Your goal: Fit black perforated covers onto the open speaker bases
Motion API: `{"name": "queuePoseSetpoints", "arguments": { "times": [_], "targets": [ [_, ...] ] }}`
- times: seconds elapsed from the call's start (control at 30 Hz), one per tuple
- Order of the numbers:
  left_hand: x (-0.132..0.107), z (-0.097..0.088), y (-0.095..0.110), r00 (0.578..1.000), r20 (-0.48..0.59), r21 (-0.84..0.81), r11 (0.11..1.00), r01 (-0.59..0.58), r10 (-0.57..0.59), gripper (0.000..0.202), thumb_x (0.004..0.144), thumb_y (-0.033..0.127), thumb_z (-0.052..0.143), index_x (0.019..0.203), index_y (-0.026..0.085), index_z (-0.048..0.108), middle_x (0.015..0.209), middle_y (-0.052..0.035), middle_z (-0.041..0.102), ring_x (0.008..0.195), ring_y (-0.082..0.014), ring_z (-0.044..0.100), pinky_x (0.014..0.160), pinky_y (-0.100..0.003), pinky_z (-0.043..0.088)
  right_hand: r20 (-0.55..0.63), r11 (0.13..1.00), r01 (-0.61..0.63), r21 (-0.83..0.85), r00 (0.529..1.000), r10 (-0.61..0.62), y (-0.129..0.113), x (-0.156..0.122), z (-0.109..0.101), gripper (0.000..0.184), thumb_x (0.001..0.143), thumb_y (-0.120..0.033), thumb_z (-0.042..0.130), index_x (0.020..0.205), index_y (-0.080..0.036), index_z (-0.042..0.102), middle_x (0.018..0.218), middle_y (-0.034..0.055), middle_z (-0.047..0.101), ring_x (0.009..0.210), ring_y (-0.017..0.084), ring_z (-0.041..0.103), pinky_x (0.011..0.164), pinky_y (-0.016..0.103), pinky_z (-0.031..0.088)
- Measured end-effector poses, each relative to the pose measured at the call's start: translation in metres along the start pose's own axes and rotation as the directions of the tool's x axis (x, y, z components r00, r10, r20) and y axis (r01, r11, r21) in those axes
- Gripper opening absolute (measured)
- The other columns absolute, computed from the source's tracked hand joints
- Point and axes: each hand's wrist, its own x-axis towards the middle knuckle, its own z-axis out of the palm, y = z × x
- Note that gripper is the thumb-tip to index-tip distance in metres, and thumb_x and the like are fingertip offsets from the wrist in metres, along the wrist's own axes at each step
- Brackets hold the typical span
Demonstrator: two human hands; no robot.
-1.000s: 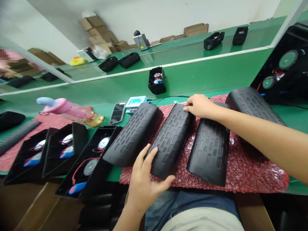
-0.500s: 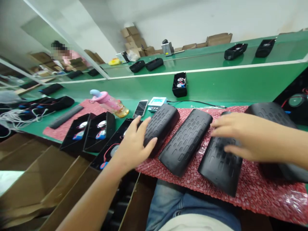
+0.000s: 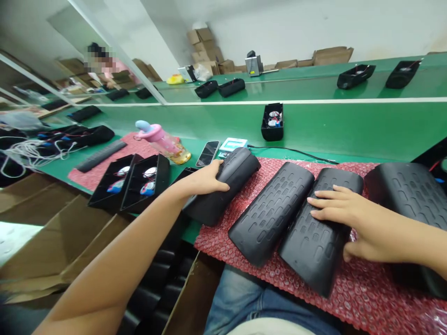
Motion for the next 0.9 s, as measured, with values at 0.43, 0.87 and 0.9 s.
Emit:
{"name": "queuePoseSetpoints", "arguments": {
  "times": [0.43,0.87,0.9],
  "targets": [
    [0.007,0.004,0.004,0.997,-0.012,-0.047,0.996,0.08,-0.08,0.091,0.058,0.04,0.07,0.132,0.004,0.031,0.117,-0.024,0.057,0.098,-0.0333,0.06,0.08,-0.038,0.048,0.157,0.988,0.005,0.153,0.987,-0.029,0.006,0.029,-0.017,0.08,0.062,-0.014,0.07,0.133,-0.043,0.046,0.139,-0.0011,0.042,0.131,0.036,0.032,0.109,0.064,0.001],
    [0.018,-0.001,0.022,0.96,-0.013,0.04,0.959,0.281,-0.28,0.086,0.065,0.062,0.059,0.127,0.01,0.033,0.12,-0.0242,0.054,0.104,-0.0373,0.058,0.083,-0.041,0.047,0.284,0.984,0.172,-0.049,0.947,-0.151,0.011,0.034,-0.027,0.079,0.064,-0.015,0.052,0.14,-0.03,0.04,0.145,0.0036,0.033,0.133,0.037,0.026,0.103,0.073,0.006],
    [0.018,-0.002,0.024,0.958,-0.007,0.037,0.957,0.288,-0.288,0.083,0.065,0.062,0.059,0.126,0.011,0.033,0.121,-0.0231,0.054,0.103,-0.0366,0.058,0.083,-0.041,0.047,0.266,0.98,0.191,-0.051,0.949,-0.171,0.011,0.033,-0.026,0.079,0.063,-0.014,0.051,0.14,-0.029,0.04,0.145,0.0041,0.034,0.132,0.038,0.027,0.101,0.074,0.007]
  ]
}}
